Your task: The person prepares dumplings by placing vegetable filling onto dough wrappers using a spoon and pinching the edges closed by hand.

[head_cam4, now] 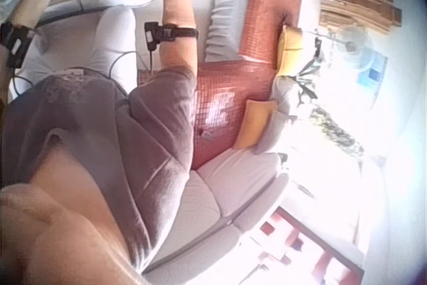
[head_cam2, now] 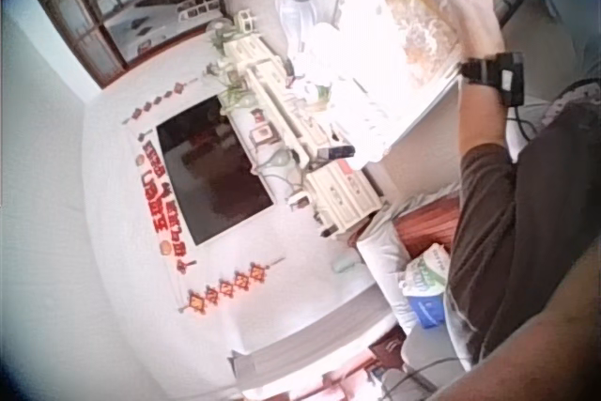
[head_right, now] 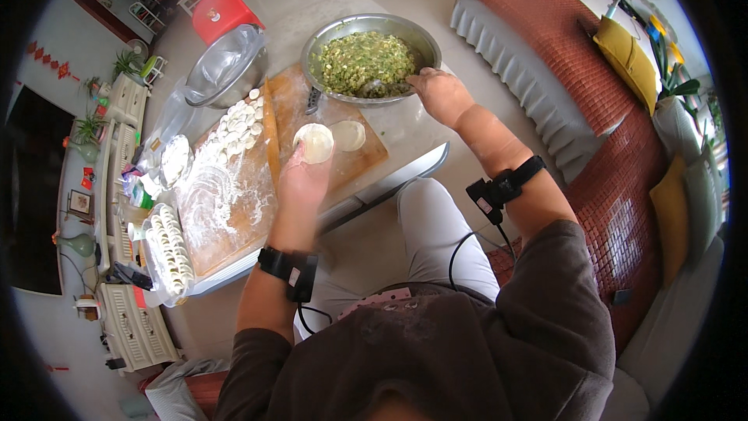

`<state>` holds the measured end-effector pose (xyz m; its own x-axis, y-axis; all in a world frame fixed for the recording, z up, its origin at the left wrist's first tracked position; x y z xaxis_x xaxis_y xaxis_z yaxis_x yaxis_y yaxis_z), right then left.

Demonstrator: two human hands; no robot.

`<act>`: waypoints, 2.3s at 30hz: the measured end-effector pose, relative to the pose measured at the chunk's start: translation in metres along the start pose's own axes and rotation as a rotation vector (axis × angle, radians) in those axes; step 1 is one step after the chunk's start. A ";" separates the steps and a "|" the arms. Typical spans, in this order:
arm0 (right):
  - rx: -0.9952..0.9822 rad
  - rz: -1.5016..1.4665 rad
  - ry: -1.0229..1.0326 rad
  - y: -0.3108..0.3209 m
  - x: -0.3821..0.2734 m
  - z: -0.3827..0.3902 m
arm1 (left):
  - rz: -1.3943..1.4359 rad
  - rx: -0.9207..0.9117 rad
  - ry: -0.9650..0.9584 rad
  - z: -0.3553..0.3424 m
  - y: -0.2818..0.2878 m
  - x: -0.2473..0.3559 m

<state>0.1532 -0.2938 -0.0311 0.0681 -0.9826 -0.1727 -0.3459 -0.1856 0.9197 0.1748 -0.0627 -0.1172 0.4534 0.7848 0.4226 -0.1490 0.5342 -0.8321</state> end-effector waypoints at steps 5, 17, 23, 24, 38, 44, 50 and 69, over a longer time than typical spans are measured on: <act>0.247 -0.175 -0.119 0.028 -0.007 -0.008 | -0.030 0.030 0.029 0.001 0.001 -0.006; 0.056 -0.384 -0.164 -0.026 -0.039 -0.028 | -0.055 0.043 0.050 0.002 -0.002 -0.009; -0.044 -0.520 -0.239 -0.021 -0.032 -0.033 | -0.053 0.019 0.053 -0.002 -0.004 -0.006; -0.072 -0.599 -0.314 -0.023 -0.027 -0.032 | -0.046 0.022 0.060 -0.003 -0.005 -0.006; -0.142 -1.555 -0.856 -0.080 0.036 -0.007 | -0.068 -0.112 -0.006 -0.024 -0.042 0.016; -0.061 -1.544 -0.831 -0.043 0.035 -0.010 | -0.040 -0.003 -0.043 -0.022 -0.044 0.021; -0.126 -1.686 -0.790 -0.032 0.020 -0.009 | -0.011 -0.048 -0.025 -0.030 -0.062 0.016; 0.289 -0.090 0.259 0.049 -0.085 0.029 | 0.118 0.035 0.031 -0.019 -0.093 0.015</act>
<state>0.1029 -0.2197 0.0182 0.3311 -0.9360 -0.1192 -0.5747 -0.3002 0.7613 0.2118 -0.1063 -0.0400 0.4580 0.8327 0.3110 -0.2334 0.4503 -0.8618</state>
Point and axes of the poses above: each hand's wrist, its own z-axis away from the middle knuckle, its own y-axis out of the back of the hand, x = y × z, the point moved 9 cm from there along -z, towards the middle knuckle, and after that the axes turned 5 degrees about x, right-handed, at the moved point
